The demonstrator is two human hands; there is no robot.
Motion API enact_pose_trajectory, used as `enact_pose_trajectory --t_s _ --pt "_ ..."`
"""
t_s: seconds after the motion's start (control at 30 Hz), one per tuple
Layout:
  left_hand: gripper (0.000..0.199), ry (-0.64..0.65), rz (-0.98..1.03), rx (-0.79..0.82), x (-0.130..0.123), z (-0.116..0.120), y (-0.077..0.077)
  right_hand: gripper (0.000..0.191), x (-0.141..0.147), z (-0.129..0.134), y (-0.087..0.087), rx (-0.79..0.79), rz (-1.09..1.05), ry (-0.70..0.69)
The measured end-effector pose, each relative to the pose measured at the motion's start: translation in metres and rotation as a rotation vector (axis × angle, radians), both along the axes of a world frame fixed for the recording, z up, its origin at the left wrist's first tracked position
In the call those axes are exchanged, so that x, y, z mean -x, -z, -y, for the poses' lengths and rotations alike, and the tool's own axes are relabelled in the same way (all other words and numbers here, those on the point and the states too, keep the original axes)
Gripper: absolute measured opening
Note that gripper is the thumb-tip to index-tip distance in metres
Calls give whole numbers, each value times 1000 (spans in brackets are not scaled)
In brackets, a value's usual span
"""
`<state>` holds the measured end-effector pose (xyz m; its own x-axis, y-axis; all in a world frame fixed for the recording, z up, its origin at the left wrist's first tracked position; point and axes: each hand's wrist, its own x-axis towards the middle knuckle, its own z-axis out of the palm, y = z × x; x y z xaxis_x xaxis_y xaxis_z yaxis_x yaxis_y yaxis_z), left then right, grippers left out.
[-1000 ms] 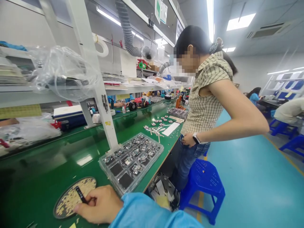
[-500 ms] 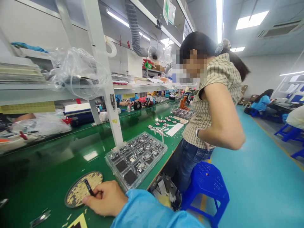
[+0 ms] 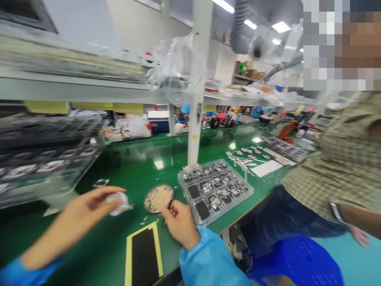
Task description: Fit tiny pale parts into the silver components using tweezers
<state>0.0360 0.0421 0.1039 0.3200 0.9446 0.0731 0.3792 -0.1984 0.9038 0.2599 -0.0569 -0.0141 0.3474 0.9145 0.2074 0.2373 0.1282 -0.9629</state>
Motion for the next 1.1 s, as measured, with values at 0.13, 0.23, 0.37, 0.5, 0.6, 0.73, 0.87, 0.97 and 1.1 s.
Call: enact_pose_trajectory --t_s 0.13,0.23,0.37,0.5,0.6,0.73,0.87,0.97,1.1 --pt "37 222 237 250 -20 21 74 40 0 3 3 32 -177 -38" --pt "30 228 304 313 -24 27 105 34 0 7 2 -2 -186 -101" --pt "27 228 289 334 -20 33 108 22 1 12 -3 -94 -10 -181" --pt "32 209 281 316 -20 38 104 12 2 14 -6 -186 125 -268" --pt "35 206 313 349 -21 39 104 7 1 16 -6 -204 116 -264" --pt "29 174 381 394 -22 39 101 7 1 20 -4 -208 118 -223" --pt "33 146 392 351 -23 41 101 7 1 20 -3 -210 138 -228" --pt "38 175 368 344 -25 43 104 6 0 18 -3 -215 164 -228" --pt "33 181 363 352 -25 45 105 6 0 17 -3 -220 160 -246"
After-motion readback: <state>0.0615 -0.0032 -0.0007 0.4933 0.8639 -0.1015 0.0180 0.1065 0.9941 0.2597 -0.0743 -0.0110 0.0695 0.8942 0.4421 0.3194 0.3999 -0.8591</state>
